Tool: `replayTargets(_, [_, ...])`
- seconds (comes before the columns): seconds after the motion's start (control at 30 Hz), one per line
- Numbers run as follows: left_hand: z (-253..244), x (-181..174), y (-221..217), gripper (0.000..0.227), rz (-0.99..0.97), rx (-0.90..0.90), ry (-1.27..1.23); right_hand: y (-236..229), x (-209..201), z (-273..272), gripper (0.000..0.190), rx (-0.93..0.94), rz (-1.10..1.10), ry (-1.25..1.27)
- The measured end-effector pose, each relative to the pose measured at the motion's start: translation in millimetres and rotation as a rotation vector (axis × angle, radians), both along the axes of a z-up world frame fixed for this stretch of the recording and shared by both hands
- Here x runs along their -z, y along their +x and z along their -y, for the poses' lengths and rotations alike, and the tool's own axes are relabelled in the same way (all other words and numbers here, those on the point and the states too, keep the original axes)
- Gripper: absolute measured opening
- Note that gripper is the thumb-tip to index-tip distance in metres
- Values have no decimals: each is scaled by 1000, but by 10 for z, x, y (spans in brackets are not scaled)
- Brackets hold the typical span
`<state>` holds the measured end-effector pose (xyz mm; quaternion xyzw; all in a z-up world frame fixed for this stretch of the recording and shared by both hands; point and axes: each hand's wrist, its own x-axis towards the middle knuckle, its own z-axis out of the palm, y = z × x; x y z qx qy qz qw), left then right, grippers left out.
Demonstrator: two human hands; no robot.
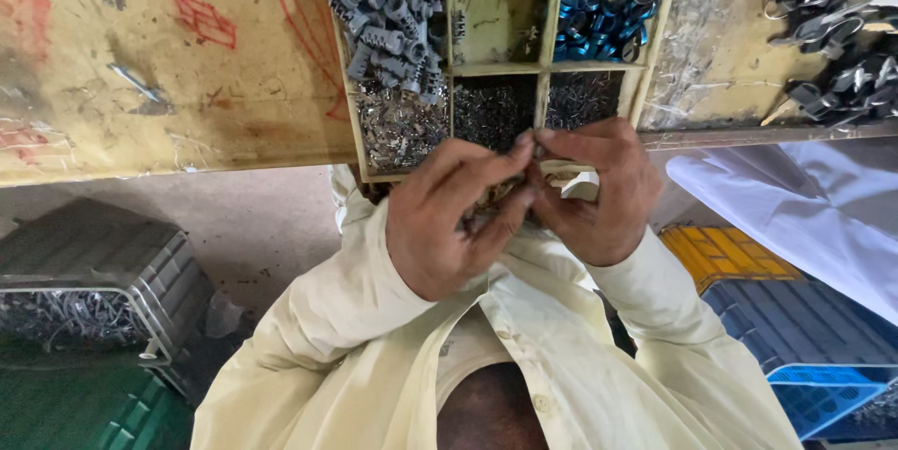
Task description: The person assembles keychains by hand, picking small metal parts from a compartmentalized tray, attaching a blue plastic cap to a grey plastic housing, and inserting a metal key. The finished keychains are placed on the table surface.
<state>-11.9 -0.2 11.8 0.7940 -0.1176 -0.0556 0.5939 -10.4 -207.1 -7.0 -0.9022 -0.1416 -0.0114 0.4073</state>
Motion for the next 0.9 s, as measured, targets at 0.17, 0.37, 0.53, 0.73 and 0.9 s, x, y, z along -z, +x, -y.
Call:
replayTargets(0.17, [21, 114, -8, 26, -576, 35, -665, 24, 97, 26, 51, -162, 221, 202])
replayTargets(0.37, [-117, 385, -5, 25, -965, 75, -1148, 495, -170, 138, 32, -451, 81, 116])
replayTargets(0.53, [-146, 300, -84, 24, -496, -42, -639, 871, -294, 95, 24, 1, 175, -544])
replayTargets(0.73, [-75, 205, 27, 35, -578, 18, -624, 554, -187, 213, 22, 49, -94, -160])
replayTargets(0.9, [-23, 305, 141, 40, -806, 163, -827, 50, -23, 300, 24, 174, -638, 729])
